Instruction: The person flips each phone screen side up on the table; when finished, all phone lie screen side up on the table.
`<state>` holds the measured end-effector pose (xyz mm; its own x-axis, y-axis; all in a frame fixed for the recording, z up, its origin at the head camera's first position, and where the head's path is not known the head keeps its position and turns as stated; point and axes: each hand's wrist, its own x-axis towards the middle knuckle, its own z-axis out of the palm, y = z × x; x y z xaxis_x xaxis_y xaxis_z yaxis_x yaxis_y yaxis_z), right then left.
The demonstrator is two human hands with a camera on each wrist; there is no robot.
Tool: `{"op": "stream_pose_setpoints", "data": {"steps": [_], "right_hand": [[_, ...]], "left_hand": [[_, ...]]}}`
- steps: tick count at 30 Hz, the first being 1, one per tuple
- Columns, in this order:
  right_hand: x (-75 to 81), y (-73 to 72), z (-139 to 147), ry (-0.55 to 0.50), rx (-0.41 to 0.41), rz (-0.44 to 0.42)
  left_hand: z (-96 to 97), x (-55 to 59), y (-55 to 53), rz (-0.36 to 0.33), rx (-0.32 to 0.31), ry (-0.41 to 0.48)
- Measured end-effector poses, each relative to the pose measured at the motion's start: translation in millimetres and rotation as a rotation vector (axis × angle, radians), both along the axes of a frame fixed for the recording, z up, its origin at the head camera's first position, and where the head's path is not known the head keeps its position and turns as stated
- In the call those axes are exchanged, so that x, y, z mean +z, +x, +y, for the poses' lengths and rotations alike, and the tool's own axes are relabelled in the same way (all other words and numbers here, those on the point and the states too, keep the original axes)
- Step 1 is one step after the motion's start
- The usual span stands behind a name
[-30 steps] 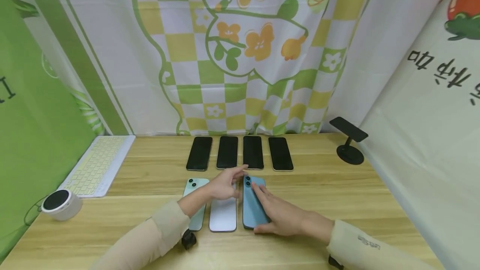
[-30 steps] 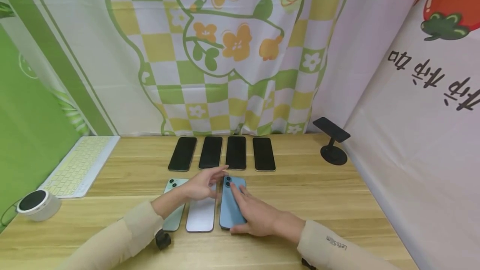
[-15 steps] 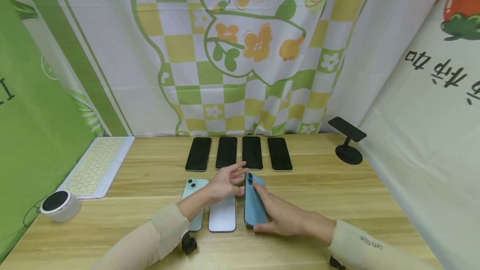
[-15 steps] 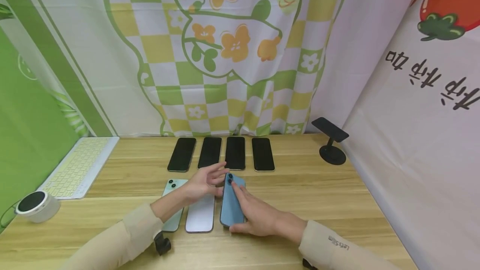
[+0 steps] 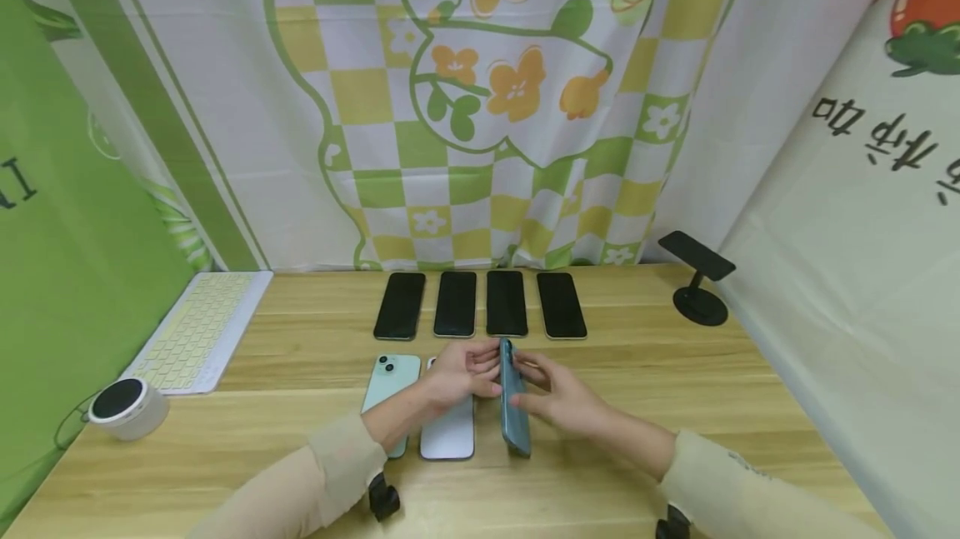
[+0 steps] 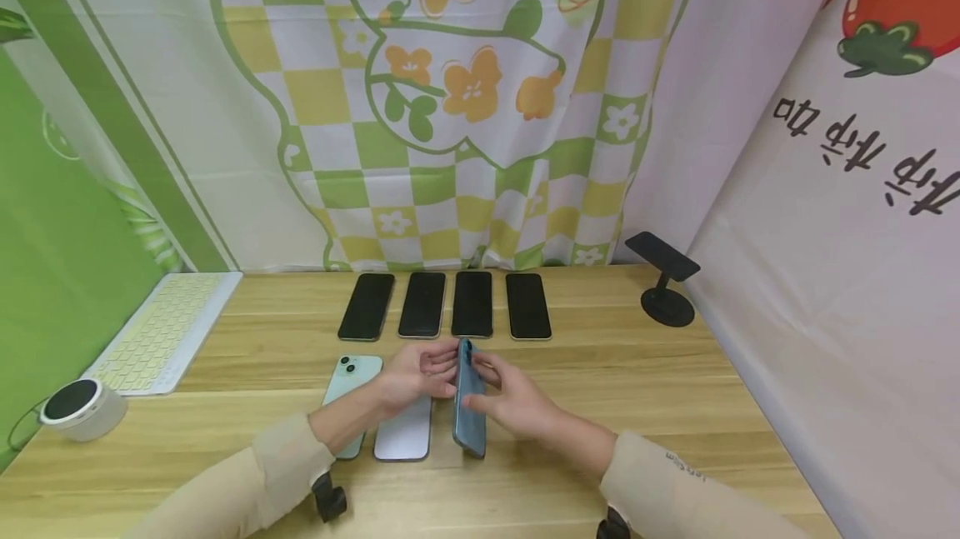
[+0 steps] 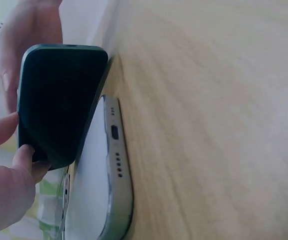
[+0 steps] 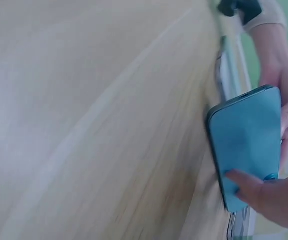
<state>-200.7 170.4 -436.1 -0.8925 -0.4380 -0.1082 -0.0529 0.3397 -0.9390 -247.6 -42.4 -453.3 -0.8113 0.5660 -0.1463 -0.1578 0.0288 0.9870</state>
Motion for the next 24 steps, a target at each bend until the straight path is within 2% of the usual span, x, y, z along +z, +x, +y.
{"op": "stream_pose_setpoints", "data": {"steps": [4, 7, 10, 12, 18, 24], "right_hand": [[4.2, 1.9, -1.7, -0.072, -0.057, -0.097], [5.2, 3.4, -2.7, -0.137, -0.101, -0.164], [3.0, 4.0, -2.9, -0.183, -0.152, -0.197], [1.0, 4.2, -2.8, -0.21, -0.185, -0.21], [-2.5, 4.8, -3.0, -0.239, -0.24, -0.21], [-3.6, 4.5, -1.0, -0.239, -0.241, -0.215]], "left_hand": [[1.5, 0.3, 3.6, 0.025, -0.044, -0.01], [1.5, -1.4, 6.5, 0.099, -0.104, -0.07], [3.3, -3.1, 9.5, 0.192, -0.135, -0.141], [5.2, -3.9, 11.0, 0.241, -0.149, -0.163], [7.8, -2.2, 14.3, 0.33, -0.182, -0.228], [8.9, -2.0, 15.5, 0.461, -0.225, -0.34]]}}
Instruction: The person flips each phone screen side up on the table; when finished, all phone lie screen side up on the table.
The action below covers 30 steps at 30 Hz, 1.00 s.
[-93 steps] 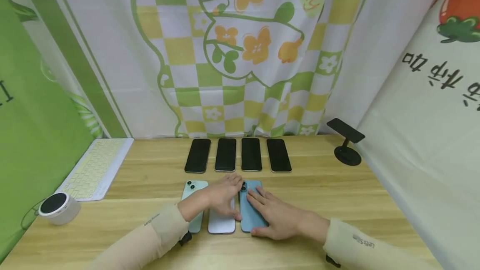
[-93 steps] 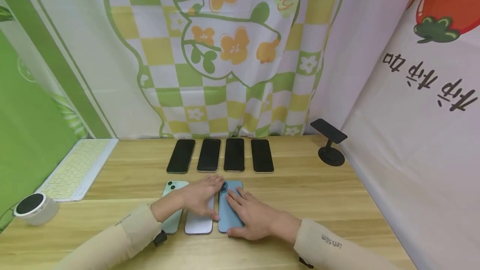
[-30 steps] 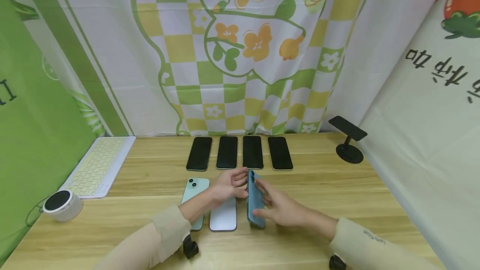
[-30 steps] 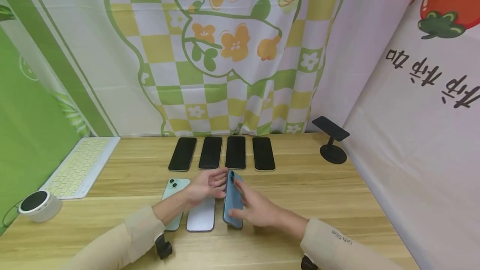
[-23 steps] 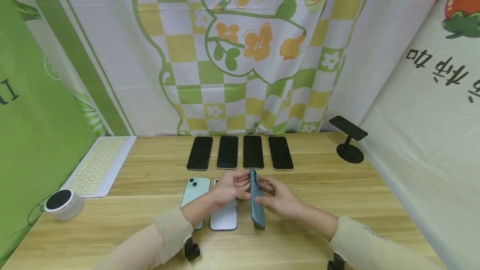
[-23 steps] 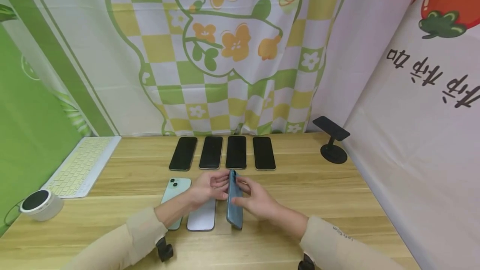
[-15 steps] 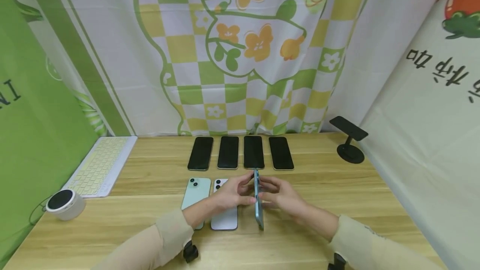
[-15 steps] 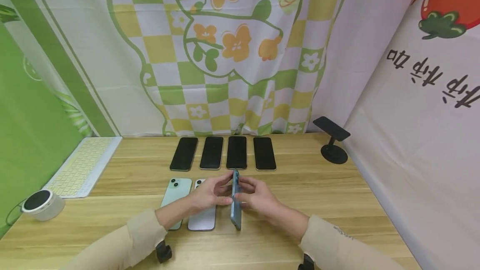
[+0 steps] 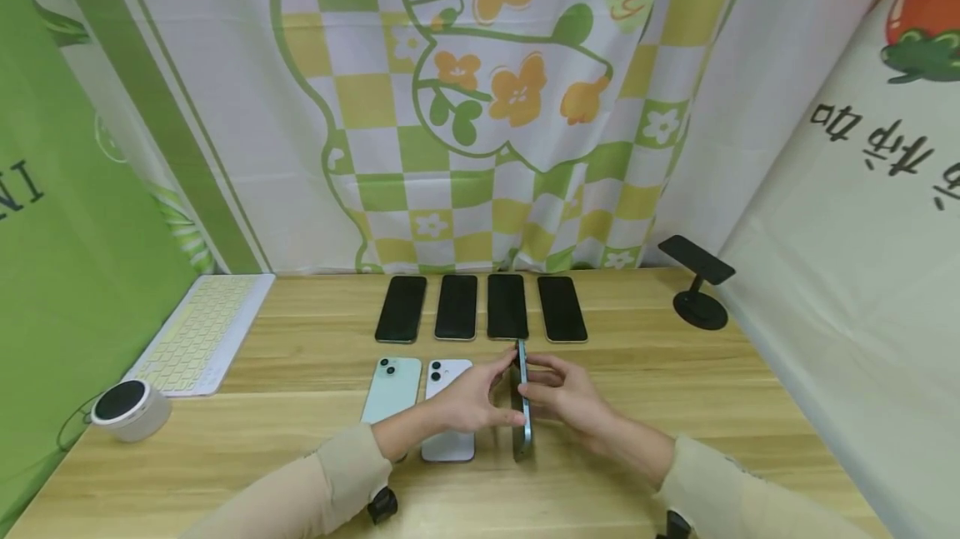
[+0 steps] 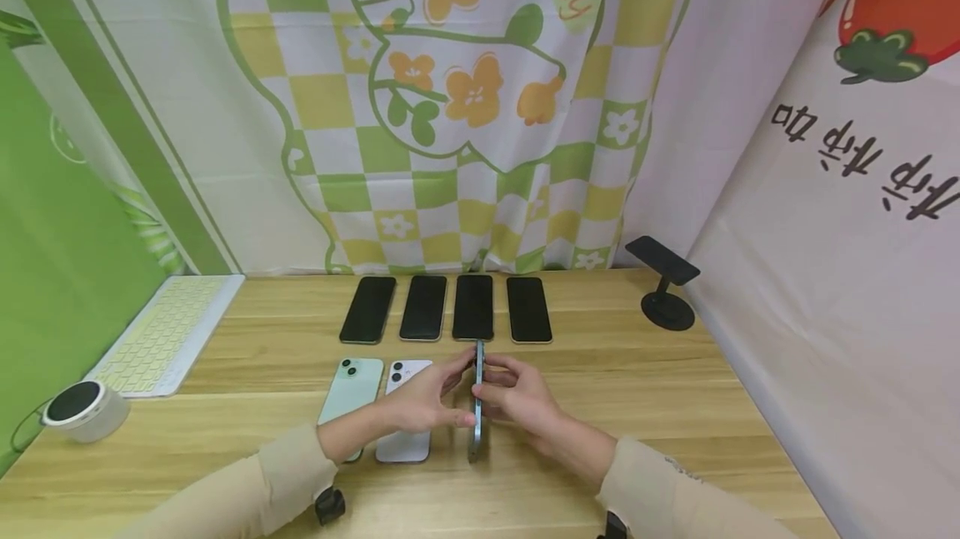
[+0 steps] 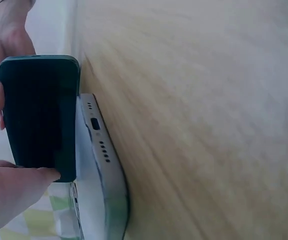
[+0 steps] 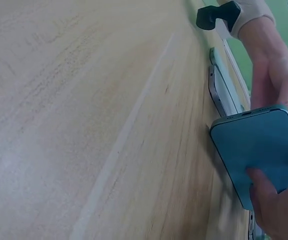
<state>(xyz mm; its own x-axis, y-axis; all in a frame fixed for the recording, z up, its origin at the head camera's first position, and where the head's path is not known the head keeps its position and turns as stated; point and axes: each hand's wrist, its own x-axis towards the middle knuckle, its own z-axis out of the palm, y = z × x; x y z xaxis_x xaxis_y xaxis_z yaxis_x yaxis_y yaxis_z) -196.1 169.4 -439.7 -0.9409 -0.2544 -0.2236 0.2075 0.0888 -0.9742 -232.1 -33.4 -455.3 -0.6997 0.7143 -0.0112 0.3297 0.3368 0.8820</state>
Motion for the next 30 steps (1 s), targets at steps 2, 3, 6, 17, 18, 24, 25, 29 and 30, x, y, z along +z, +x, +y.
{"op": "stream_pose_setpoints", "data": {"steps": [2, 3, 6, 17, 18, 24, 25, 29, 30], "right_hand": [[-0.4, -0.8, 2.0, -0.01, 0.019, -0.002], [-0.6, -1.2, 3.2, -0.009, 0.033, -0.002], [-1.5, -1.9, 7.2, 0.005, 0.056, -0.002], [-14.2, -3.3, 15.9, 0.076, 0.04, -0.028], [-15.6, -3.9, 16.7, 0.084, 0.038, -0.031], [-18.9, -5.6, 19.5, 0.1, 0.046, -0.066], [-18.6, -5.8, 19.6, 0.096, 0.042, -0.079], [-14.6, -6.6, 20.1, 0.087, 0.002, -0.12], [-13.1, -6.8, 20.1, 0.09, -0.008, -0.125]], "left_hand": [[0.5, -3.0, 0.2, 0.054, -0.005, -0.05], [0.9, -4.5, 0.3, 0.078, -0.008, -0.073], [3.0, -7.3, 0.9, 0.133, -0.012, -0.139], [7.9, 3.3, 7.6, 0.258, -0.046, -0.472], [8.4, 4.1, 8.1, 0.259, -0.051, -0.489], [12.0, 5.5, 9.9, 0.273, -0.066, -0.568], [12.4, 5.4, 10.2, 0.28, -0.066, -0.58], [13.8, 5.5, 10.9, 0.297, -0.064, -0.605], [14.1, 5.7, 10.9, 0.302, -0.064, -0.61]]}}
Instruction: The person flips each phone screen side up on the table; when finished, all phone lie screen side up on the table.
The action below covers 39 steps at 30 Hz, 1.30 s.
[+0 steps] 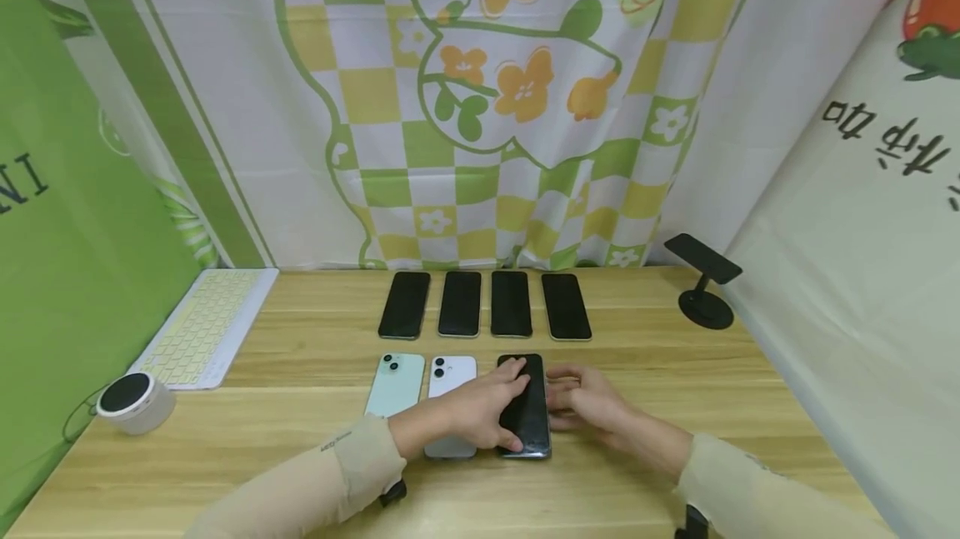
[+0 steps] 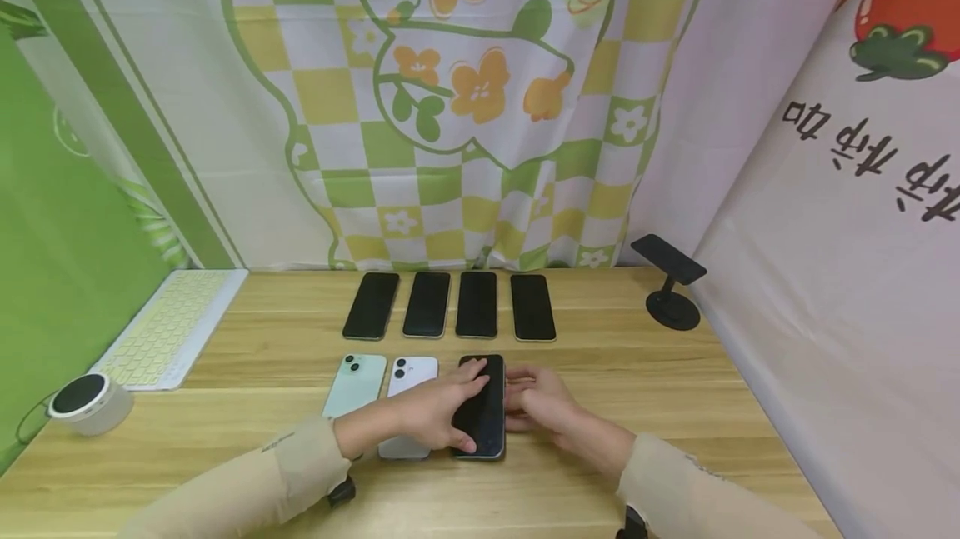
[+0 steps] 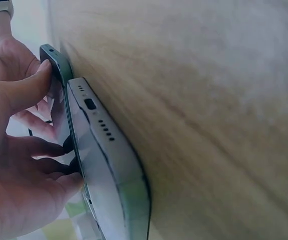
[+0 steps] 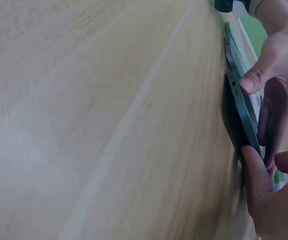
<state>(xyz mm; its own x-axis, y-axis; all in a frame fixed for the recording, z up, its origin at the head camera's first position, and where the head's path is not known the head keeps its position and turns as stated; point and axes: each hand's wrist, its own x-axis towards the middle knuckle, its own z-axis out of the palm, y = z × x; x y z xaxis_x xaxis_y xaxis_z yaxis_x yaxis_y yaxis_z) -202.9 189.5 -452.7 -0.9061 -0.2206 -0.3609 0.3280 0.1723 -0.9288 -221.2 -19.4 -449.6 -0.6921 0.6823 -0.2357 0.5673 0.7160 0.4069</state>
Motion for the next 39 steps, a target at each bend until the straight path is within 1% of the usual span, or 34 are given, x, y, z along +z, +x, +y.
{"op": "stream_pose_setpoints", "data": {"steps": [3, 11, 14, 16, 17, 18, 22, 23, 24, 26, 29, 31, 36, 39], "right_hand": [[3.8, -0.8, -0.1, 0.032, -0.02, 0.004], [11.3, -3.8, -3.3, 0.181, -0.043, 0.051], [12.8, -5.0, -2.3, 0.215, -0.04, 0.06], [13.6, -4.9, -1.8, 0.247, -0.035, 0.082], [13.6, -4.5, -1.9, 0.292, -0.022, 0.13], [12.6, -4.4, -2.1, 0.346, -0.013, 0.197], [9.8, -1.7, -7.8, 0.625, 0.02, 0.518], [8.7, -1.3, -10.4, 0.689, 0.026, 0.591], [8.0, -0.9, -13.5, 0.721, 0.04, 0.639], [8.3, 0.4, -21.3, 0.762, 0.097, 0.701], [7.6, 1.4, -32.3, 0.804, 0.209, 0.77], [6.7, 2.4, -39.0, 0.825, 0.3, 0.797], [4.1, 4.8, -56.5, 0.869, 0.54, 0.834], [3.6, 6.4, -68.2, 0.9, 0.662, 0.849]], "left_hand": [[0.6, -0.2, 0.1, 0.008, -0.005, -0.007], [2.5, 0.3, -0.3, 0.014, -0.013, -0.034], [3.5, 0.3, 0.0, 0.015, -0.007, -0.043], [3.6, 0.2, 0.2, 0.017, -0.004, -0.047], [3.3, 0.1, 0.1, 0.017, -0.004, -0.047], [3.0, 0.1, -0.1, 0.016, -0.004, -0.044], [-0.8, 1.0, -2.7, 0.014, -0.014, -0.002], [-2.5, 1.7, -3.7, 0.018, -0.014, 0.01], [-4.7, 2.6, -4.8, 0.025, -0.015, 0.021], [-12.0, 4.1, -7.4, 0.046, -0.015, 0.033], [-26.6, 7.4, -11.0, 0.068, -0.013, 0.02], [-37.9, 9.7, -13.1, 0.071, -0.007, -0.005], [-66.1, 14.1, -13.9, 0.043, 0.03, -0.083], [-80.3, 14.8, -12.5, 0.026, 0.063, -0.096]]}}
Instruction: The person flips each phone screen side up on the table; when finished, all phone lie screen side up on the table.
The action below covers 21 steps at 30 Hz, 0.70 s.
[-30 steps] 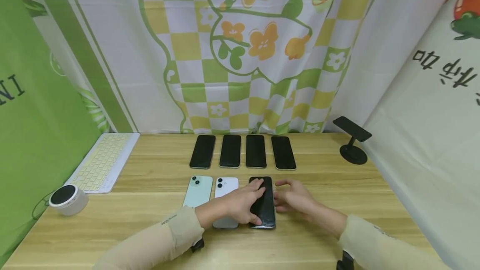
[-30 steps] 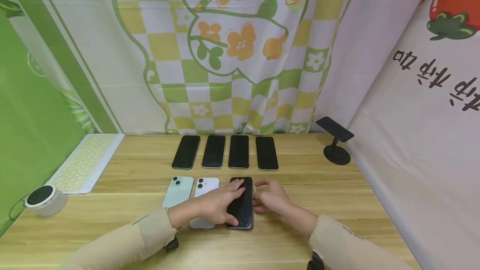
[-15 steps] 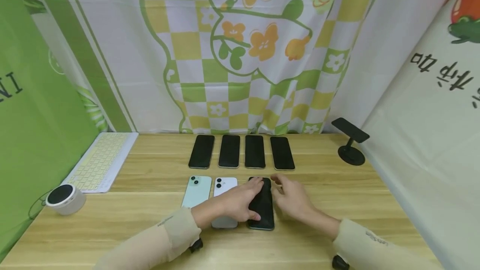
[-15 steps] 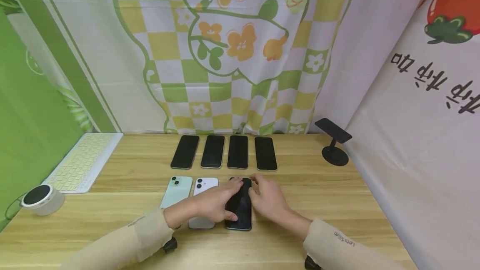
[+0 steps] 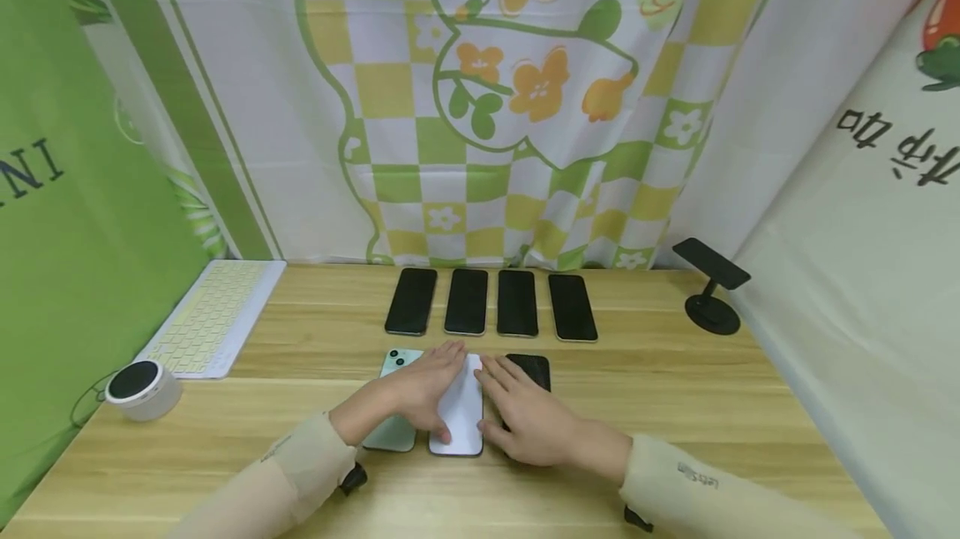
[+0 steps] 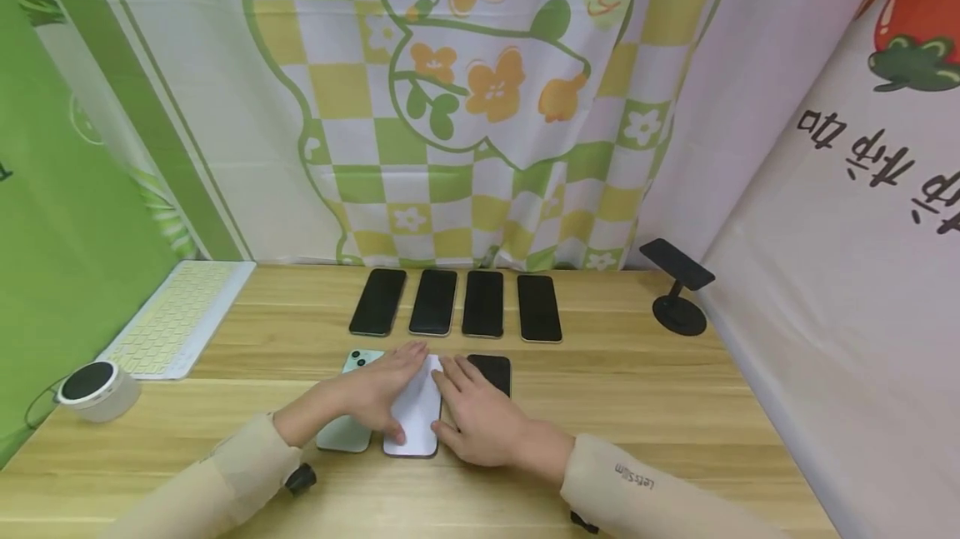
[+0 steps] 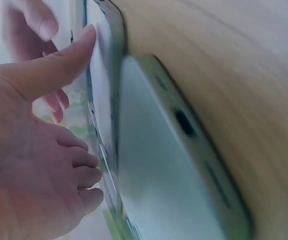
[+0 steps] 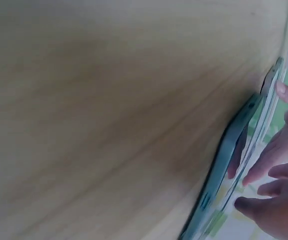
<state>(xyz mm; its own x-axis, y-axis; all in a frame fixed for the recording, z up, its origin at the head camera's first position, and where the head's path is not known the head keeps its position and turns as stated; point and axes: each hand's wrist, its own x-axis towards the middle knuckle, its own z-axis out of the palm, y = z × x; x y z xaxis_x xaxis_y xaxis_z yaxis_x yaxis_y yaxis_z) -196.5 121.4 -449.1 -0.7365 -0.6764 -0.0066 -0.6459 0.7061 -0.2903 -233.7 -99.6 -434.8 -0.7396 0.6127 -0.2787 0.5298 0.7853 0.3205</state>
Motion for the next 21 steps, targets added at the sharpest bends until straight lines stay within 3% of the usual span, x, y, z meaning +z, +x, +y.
{"op": "stream_pose_setpoints", "data": {"steps": [4, 9, 17, 21], "right_hand": [[-0.5, 1.4, -13.9, 0.076, 0.071, 0.002], [-3.6, 1.2, -26.1, 0.175, 0.125, 0.033], [-9.9, 2.3, -32.9, 0.231, 0.123, 0.005], [-9.7, 3.7, -34.9, 0.252, 0.112, 0.019]], "left_hand": [[-11.7, 0.2, -0.9, -0.02, 0.03, -0.005], [-20.6, 1.1, -4.9, -0.044, 0.018, -0.035], [-25.9, -0.4, -7.2, -0.062, -0.001, -0.011], [-29.1, -2.8, -10.8, -0.046, -0.036, 0.077]]}}
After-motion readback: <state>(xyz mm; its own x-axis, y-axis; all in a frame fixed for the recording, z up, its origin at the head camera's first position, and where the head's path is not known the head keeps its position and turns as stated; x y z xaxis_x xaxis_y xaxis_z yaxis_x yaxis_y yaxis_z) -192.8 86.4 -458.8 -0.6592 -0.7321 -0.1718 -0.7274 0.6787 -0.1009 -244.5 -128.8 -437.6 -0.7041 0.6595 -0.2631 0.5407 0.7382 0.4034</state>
